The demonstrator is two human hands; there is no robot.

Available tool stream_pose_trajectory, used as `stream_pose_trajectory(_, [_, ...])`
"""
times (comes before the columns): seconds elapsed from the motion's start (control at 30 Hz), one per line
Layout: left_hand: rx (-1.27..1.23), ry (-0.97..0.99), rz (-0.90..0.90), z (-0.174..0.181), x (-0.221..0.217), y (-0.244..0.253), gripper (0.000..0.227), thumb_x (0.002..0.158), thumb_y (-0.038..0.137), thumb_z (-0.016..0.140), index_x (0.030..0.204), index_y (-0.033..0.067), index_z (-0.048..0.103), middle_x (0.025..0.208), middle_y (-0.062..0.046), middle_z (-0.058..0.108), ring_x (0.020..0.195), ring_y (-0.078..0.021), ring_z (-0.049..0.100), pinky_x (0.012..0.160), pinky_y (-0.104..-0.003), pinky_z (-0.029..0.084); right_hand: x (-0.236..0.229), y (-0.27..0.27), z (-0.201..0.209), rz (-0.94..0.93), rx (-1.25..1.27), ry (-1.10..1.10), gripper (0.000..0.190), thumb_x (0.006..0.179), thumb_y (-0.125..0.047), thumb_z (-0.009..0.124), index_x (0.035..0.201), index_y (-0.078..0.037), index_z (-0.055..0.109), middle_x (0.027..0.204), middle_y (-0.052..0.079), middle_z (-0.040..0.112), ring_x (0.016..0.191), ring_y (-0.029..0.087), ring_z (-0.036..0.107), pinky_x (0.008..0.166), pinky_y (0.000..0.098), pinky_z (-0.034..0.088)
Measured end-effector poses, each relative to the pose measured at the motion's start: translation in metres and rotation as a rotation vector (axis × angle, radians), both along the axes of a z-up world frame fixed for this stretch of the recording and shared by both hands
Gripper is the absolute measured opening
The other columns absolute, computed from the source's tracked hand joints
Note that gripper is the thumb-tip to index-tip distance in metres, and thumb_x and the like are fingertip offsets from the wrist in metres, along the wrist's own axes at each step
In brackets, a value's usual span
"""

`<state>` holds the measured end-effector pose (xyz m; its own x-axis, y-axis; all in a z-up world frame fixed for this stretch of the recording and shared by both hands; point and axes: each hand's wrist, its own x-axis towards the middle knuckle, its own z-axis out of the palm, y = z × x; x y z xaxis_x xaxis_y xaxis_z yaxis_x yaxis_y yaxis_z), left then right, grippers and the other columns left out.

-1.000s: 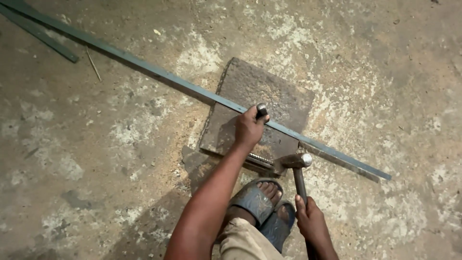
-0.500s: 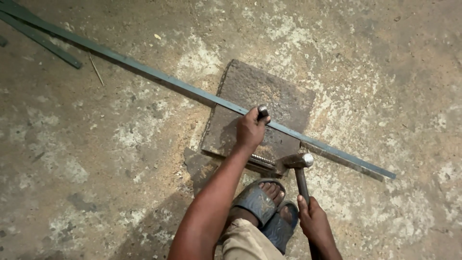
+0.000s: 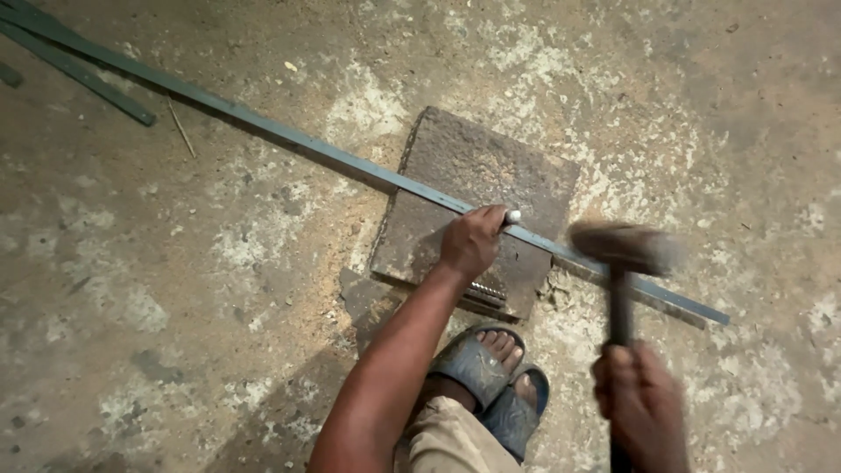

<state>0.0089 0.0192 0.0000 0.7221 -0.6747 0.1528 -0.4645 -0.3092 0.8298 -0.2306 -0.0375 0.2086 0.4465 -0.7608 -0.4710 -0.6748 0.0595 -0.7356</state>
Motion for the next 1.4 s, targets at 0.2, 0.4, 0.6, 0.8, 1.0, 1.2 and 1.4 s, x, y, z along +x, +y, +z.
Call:
stream_pose_trajectory(0.2, [-0.128, -0.054, 0.003, 0.008, 0.002, 0.002, 0.012, 0.096, 0.009, 0.057, 0.105, 0.0061, 0.065, 0.095, -0.017, 0.074, 0.088, -0.0394, 0.072, 0.07, -0.05, 0.057, -0.007, -0.039, -0.07, -0.162, 0.17, -0.891, 0.032, 0.082, -0.015, 0.073, 0.108, -0.008, 0.057, 0.087, 0.01, 0.065, 0.072, 0.021, 0.059, 0.055, 0.0318, 0.045])
stream_pose_trajectory(0.4, [-0.071, -0.028, -0.003, -0.004, 0.002, -0.001, 0.005, 0.094, 0.009, 0.06, 0.097, 0.0081, 0.063, 0.096, -0.015, 0.073, 0.09, -0.0398, 0.07, 0.073, -0.051, 0.055, 0.048, -0.005, -0.057, 0.447, -0.427, 0.496, 0.032, 0.103, -0.037, 0.057, 0.105, -0.005, 0.059, 0.064, 0.008, 0.057, 0.058, 0.021, 0.049, 0.054, 0.0408, 0.041])
stream_pose_trajectory(0.6, [-0.146, 0.422, 0.323, -0.014, 0.021, 0.012, 0.016, 0.094, 0.02, 0.073, 0.093, 0.0063, 0.064, 0.083, -0.014, 0.073, 0.075, -0.0325, 0.073, 0.064, -0.044, 0.055, -0.024, 0.01, -0.091, 0.076, 0.022, 0.243, 0.041, 0.1, -0.043, 0.054, 0.087, -0.005, 0.06, 0.057, 0.003, 0.051, 0.046, 0.015, 0.045, 0.043, 0.0357, 0.037])
stream_pose_trajectory(0.8, [-0.268, 0.42, 0.42, -0.017, 0.037, 0.027, 0.019, 0.088, 0.018, 0.08, 0.097, 0.0045, 0.069, 0.081, -0.016, 0.072, 0.071, -0.0272, 0.072, 0.064, -0.038, 0.053, -0.062, 0.005, -0.142, 0.14, -0.045, 0.407, 0.045, 0.101, -0.046, 0.053, 0.08, -0.006, 0.059, 0.052, 0.003, 0.052, 0.042, 0.012, 0.048, 0.04, 0.032, 0.039])
stream_pose_trajectory(1.0, [-0.232, 0.467, 0.348, -0.025, 0.024, 0.015, 0.019, 0.088, 0.017, 0.081, 0.096, 0.0049, 0.069, 0.079, -0.016, 0.072, 0.067, -0.0273, 0.067, 0.064, -0.038, 0.053, -0.055, -0.001, -0.131, 0.075, 0.121, 0.42, 0.045, 0.102, -0.047, 0.052, 0.086, -0.006, 0.054, 0.052, 0.002, 0.044, 0.039, 0.015, 0.04, 0.037, 0.0354, 0.032])
stream_pose_trajectory(1.2, [-0.113, 0.411, 0.338, -0.018, 0.026, 0.013, 0.023, 0.086, 0.023, 0.082, 0.096, 0.0069, 0.07, 0.079, -0.016, 0.071, 0.069, -0.0306, 0.07, 0.061, -0.042, 0.052, -0.054, 0.001, -0.132, 0.199, -0.014, 0.528, 0.05, 0.102, -0.049, 0.053, 0.084, -0.002, 0.057, 0.055, 0.011, 0.056, 0.045, 0.022, 0.054, 0.046, 0.0397, 0.044])
stream_pose_trajectory(1.4, [-0.128, 0.444, 0.336, -0.016, 0.026, 0.013, 0.021, 0.085, 0.024, 0.081, 0.095, 0.0081, 0.071, 0.079, -0.015, 0.074, 0.068, -0.03, 0.071, 0.062, -0.042, 0.052, -0.054, 0.004, -0.132, 0.276, -0.15, 0.585, 0.049, 0.1, -0.051, 0.052, 0.096, -0.003, 0.062, 0.067, 0.021, 0.067, 0.063, 0.037, 0.067, 0.063, 0.0474, 0.052])
